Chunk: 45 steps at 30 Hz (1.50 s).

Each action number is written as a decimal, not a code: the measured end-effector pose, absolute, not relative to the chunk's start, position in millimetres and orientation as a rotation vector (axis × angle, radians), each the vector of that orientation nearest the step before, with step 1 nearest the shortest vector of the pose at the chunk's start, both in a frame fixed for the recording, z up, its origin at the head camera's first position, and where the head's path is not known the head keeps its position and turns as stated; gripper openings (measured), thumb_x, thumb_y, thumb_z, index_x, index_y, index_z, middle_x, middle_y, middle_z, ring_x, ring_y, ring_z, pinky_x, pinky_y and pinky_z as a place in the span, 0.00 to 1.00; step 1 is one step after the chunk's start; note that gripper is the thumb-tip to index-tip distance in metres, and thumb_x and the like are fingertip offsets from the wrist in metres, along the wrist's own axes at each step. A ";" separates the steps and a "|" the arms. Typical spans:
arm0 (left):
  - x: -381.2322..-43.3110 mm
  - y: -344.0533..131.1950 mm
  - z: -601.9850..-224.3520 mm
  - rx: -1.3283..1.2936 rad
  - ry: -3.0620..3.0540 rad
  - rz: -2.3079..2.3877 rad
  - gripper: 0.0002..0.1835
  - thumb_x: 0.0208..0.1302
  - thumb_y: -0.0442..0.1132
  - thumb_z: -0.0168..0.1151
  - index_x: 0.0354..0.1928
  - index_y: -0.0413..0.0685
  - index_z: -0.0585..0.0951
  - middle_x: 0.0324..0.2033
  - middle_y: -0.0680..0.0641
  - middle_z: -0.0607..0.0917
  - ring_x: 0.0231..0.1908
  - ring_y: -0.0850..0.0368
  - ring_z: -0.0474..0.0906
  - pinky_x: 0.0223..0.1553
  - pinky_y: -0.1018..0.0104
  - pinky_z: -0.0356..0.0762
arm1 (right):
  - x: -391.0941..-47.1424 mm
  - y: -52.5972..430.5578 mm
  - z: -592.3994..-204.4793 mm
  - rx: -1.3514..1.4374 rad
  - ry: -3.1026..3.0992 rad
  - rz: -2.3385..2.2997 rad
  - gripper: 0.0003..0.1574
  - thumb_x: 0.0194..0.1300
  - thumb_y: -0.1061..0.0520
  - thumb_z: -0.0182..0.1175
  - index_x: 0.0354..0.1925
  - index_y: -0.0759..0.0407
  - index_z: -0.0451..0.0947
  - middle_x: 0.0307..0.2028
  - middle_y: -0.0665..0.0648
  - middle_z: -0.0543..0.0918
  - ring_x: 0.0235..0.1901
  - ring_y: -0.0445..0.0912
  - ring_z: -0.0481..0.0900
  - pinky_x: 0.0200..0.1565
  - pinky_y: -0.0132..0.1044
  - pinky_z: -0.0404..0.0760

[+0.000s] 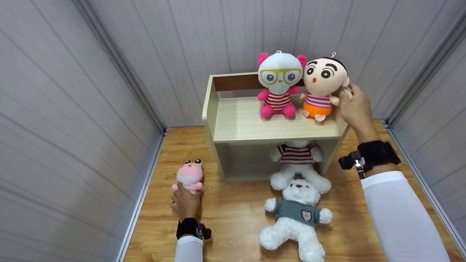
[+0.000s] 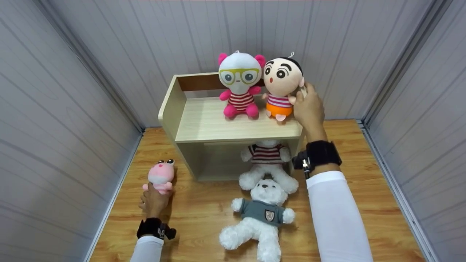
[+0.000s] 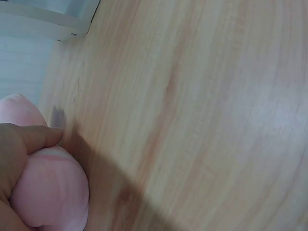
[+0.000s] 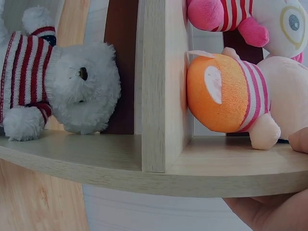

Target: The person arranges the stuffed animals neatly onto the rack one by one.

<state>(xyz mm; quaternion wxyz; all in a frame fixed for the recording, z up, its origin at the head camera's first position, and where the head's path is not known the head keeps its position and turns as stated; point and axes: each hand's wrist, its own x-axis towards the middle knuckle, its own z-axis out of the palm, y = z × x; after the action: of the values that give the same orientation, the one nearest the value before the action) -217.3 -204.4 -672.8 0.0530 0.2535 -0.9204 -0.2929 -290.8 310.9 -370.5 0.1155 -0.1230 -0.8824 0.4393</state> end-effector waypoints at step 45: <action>-205.8 -188.4 -699.0 0.782 -2.483 -0.844 0.36 0.73 0.48 0.54 0.75 0.36 0.58 0.59 0.23 0.68 0.58 0.27 0.63 0.56 0.30 0.60 | -291.3 312.3 -372.0 -0.313 -2.565 1.243 0.35 0.79 0.51 0.40 0.78 0.60 0.58 0.71 0.72 0.69 0.70 0.67 0.67 0.72 0.61 0.62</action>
<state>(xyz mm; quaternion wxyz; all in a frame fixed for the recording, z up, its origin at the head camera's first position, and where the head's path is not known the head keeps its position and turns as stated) -205.8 -188.4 -699.0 0.2009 0.2798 -0.8888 -0.3022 -291.3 312.3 -372.0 0.1367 -0.1082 -0.8862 0.4293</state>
